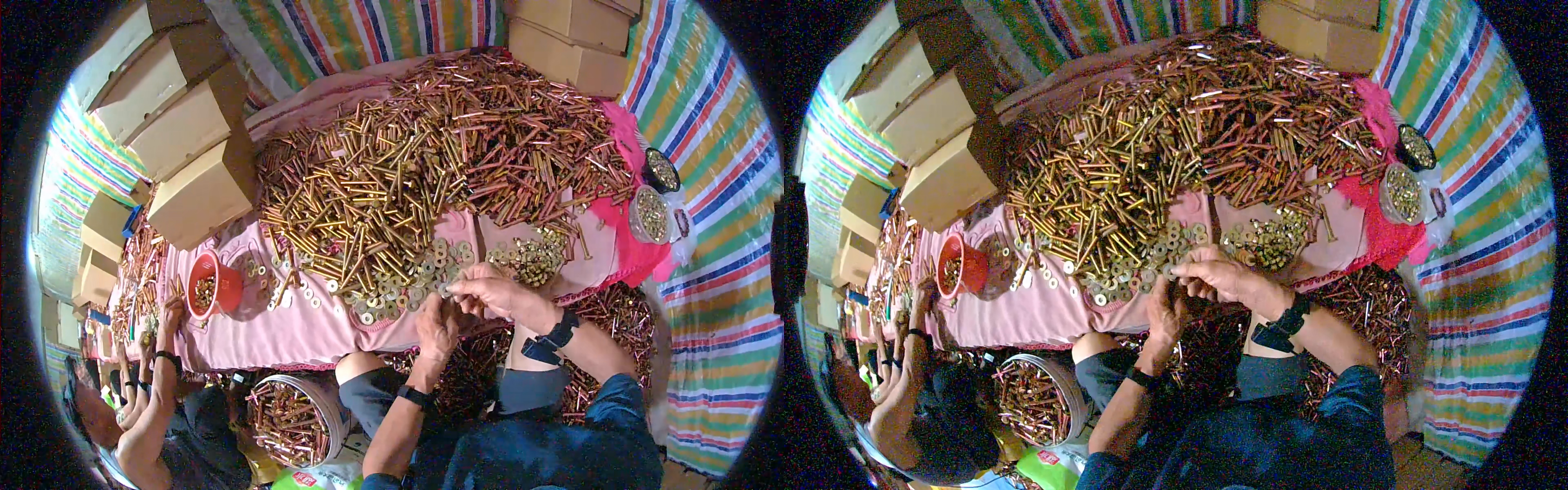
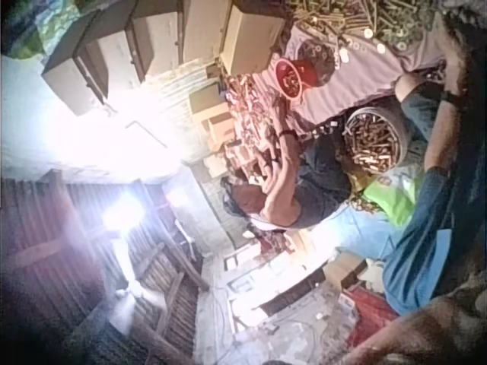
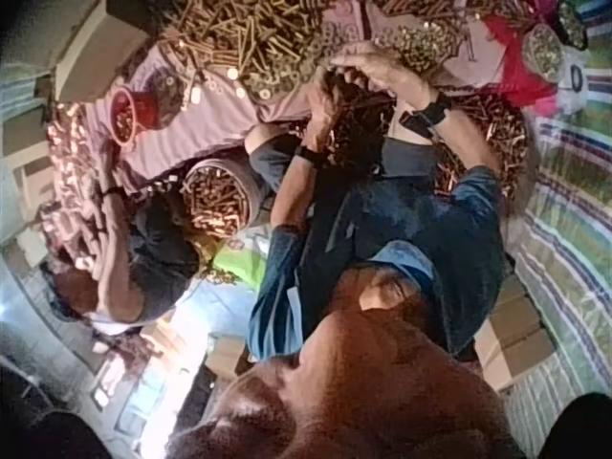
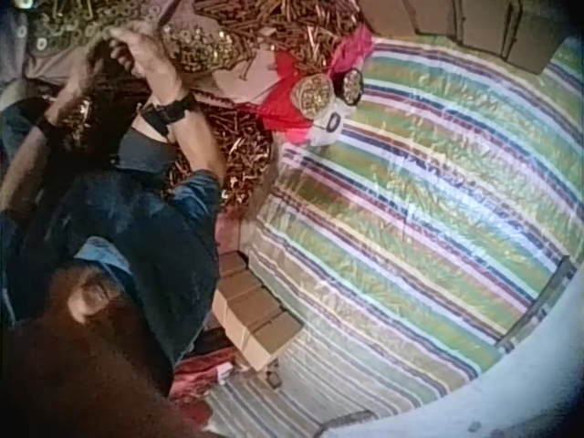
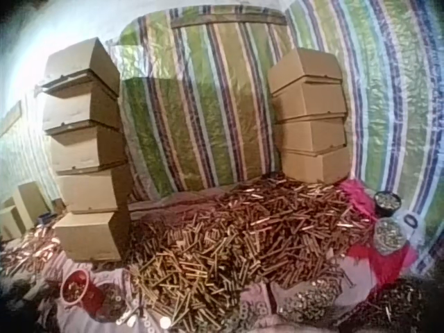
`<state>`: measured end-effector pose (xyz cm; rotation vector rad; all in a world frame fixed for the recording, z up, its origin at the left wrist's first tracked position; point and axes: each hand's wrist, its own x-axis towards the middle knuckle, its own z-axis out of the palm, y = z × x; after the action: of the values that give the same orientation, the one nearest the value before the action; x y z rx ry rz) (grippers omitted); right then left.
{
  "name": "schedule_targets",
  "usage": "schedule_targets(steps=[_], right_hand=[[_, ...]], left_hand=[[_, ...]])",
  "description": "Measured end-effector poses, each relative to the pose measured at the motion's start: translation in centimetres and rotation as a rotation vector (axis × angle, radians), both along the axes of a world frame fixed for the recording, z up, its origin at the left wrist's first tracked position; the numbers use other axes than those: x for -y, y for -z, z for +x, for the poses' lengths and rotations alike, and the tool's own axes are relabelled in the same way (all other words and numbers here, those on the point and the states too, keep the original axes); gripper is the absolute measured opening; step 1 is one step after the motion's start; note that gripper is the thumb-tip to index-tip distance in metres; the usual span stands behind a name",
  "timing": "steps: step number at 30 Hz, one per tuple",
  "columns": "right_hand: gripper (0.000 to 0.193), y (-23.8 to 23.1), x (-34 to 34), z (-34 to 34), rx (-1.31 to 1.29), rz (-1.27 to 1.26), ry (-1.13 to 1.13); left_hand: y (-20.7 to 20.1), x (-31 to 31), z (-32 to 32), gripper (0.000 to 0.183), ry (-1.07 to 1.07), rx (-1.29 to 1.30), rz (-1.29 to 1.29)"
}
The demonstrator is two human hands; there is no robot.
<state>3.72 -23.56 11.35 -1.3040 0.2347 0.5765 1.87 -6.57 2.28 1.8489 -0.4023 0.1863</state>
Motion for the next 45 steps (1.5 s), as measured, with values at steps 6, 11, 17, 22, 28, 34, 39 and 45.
schedule_targets(steps=[6,11,17,22,28,34,39,45], right_hand=[[0.025,-0.7,-0.5,-0.5,0.068,-0.116,0.018],[0.024,0.8,3.1,1.9,0.743,-0.885,0.278],[0.022,4.3,9.9,4.7,1.086,-1.75,0.037],[0.015,1.6,8.9,5.2,1.133,-1.536,0.16],[0.014,-2.0,4.7,1.3,0.633,-0.399,0.491],[0.018,0.3,-0.1,-2.1,0.36,-0.037,0.279],[0.032,3.5,0.2,-3.7,0.364,-0.233,0.09],[0.063,0.7,0.2,-2.1,0.505,-0.132,0.335]], left_hand=[[-0.2,0.2,-0.1,0.027,0.048,-0.061,-0.133],[-0.4,-0.1,0.1,0.015,0.036,-0.056,-0.076],[-1.1,0.0,-0.2,0.006,0.015,-0.111,0.086],[-1.3,-0.4,-0.1,0.008,-0.023,0.059,0.08],[-1.0,0.6,0.2,0.018,-0.01,0.022,0.032],[-1.3,0.2,0.1,0.017,-0.041,-0.023,0.007],[-1.2,0.3,0.2,0.009,-0.017,0.031,0.006],[-2.2,0.6,0.0,0.007,0.008,0.028,-0.038]])
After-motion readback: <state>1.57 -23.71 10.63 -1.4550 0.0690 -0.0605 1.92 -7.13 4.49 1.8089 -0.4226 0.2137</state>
